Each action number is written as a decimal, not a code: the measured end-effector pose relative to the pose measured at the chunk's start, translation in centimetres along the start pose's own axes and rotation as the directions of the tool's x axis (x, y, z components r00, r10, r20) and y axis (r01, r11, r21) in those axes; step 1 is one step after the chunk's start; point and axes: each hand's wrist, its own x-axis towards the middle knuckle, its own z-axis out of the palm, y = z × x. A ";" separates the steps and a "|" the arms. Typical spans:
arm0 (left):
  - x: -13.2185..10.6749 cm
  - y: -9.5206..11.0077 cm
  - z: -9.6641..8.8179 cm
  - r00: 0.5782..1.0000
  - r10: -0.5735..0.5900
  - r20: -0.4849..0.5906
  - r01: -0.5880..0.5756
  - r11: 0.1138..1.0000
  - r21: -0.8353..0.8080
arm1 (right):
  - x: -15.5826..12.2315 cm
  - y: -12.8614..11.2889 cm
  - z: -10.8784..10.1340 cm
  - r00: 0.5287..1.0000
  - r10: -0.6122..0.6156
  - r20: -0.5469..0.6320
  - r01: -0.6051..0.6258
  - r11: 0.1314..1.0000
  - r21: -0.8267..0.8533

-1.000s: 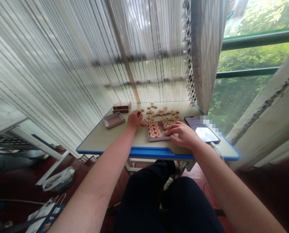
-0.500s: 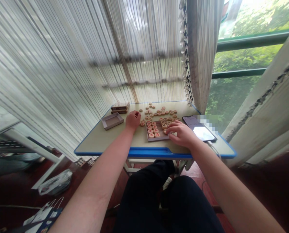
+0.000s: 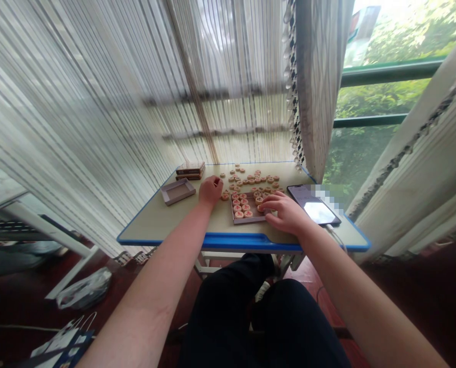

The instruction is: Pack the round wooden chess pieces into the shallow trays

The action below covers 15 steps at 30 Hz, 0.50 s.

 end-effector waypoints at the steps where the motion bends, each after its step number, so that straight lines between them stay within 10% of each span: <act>1: 0.0 0.0 0.0 1.000 0.003 -0.003 -0.003 1.000 -0.001 | 0.0 0.0 0.0 1.000 0.001 0.002 -0.001 1.000 -0.006; 15: 0.4 -0.6 -0.7 0.982 -0.190 -0.018 0.191 0.980 0.050 | -0.1 0.1 0.1 1.000 0.022 -0.016 -0.022 1.000 0.016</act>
